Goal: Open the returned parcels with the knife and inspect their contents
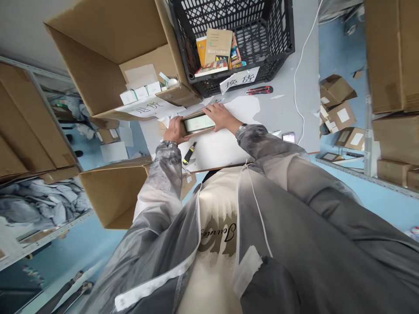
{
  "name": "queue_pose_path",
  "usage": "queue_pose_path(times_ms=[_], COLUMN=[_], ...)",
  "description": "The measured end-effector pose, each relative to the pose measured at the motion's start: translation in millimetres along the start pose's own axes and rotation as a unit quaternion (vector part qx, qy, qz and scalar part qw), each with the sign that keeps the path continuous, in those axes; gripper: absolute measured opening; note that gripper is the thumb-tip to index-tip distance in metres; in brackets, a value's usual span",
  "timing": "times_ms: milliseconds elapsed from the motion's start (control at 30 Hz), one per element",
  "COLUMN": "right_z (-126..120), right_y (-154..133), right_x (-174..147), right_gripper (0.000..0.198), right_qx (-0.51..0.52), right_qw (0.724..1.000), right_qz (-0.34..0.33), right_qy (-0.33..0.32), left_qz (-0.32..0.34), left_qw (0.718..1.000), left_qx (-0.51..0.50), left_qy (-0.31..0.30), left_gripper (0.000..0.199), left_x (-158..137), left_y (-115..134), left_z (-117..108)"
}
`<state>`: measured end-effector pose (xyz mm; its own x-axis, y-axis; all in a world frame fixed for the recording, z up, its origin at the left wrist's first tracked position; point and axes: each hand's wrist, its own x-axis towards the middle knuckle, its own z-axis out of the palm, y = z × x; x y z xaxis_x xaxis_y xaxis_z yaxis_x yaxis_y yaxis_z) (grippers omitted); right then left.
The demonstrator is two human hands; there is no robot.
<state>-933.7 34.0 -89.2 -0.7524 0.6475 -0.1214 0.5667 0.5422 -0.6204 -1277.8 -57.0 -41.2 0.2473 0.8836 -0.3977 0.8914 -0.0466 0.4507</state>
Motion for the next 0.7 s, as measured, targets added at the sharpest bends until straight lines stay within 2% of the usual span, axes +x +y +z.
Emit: queue_pose_path(times_ms=[100, 200, 300, 400, 500, 567, 633, 700], right_z=[9, 19, 32, 43, 44, 38, 29, 20], right_y=[-4, -10, -9, -2, 2, -2, -12, -29], right_x=[45, 65, 64, 56, 51, 47, 37, 19], right_gripper=[0.131, 0.13, 0.136, 0.146, 0.15, 0.151, 0.152, 0.149], right_qx=[0.008, 0.012, 0.021, 0.021, 0.014, 0.007, 0.004, 0.008], right_qw=[1.0, 1.0, 1.0, 1.0, 1.0, 1.0, 0.999, 0.997], right_qz=[-0.012, -0.007, 0.006, 0.019, 0.017, 0.011, 0.013, 0.036], right_qy=[0.01, 0.013, 0.021, 0.013, 0.005, 0.013, 0.038, 0.07], left_qz=[-0.025, -0.059, -0.079, -0.063, -0.079, -0.107, -0.111, -0.083], left_qw=[1.0, 0.998, 0.996, 0.997, 0.996, 0.992, 0.99, 0.992], left_qx=[0.001, -0.004, -0.017, -0.015, 0.028, 0.063, 0.086, 0.093], left_qy=[-0.002, -0.018, -0.03, -0.032, -0.039, -0.033, -0.006, 0.02], left_gripper=[0.125, 0.13, 0.138, 0.147, 0.162, 0.163, 0.145, 0.105], left_x=[6, 13, 17, 16, 9, 1, -4, -2], left_y=[-23, -34, -36, -32, -23, -13, 1, 17], left_z=[-18, -19, -9, -2, -6, -13, -19, -20])
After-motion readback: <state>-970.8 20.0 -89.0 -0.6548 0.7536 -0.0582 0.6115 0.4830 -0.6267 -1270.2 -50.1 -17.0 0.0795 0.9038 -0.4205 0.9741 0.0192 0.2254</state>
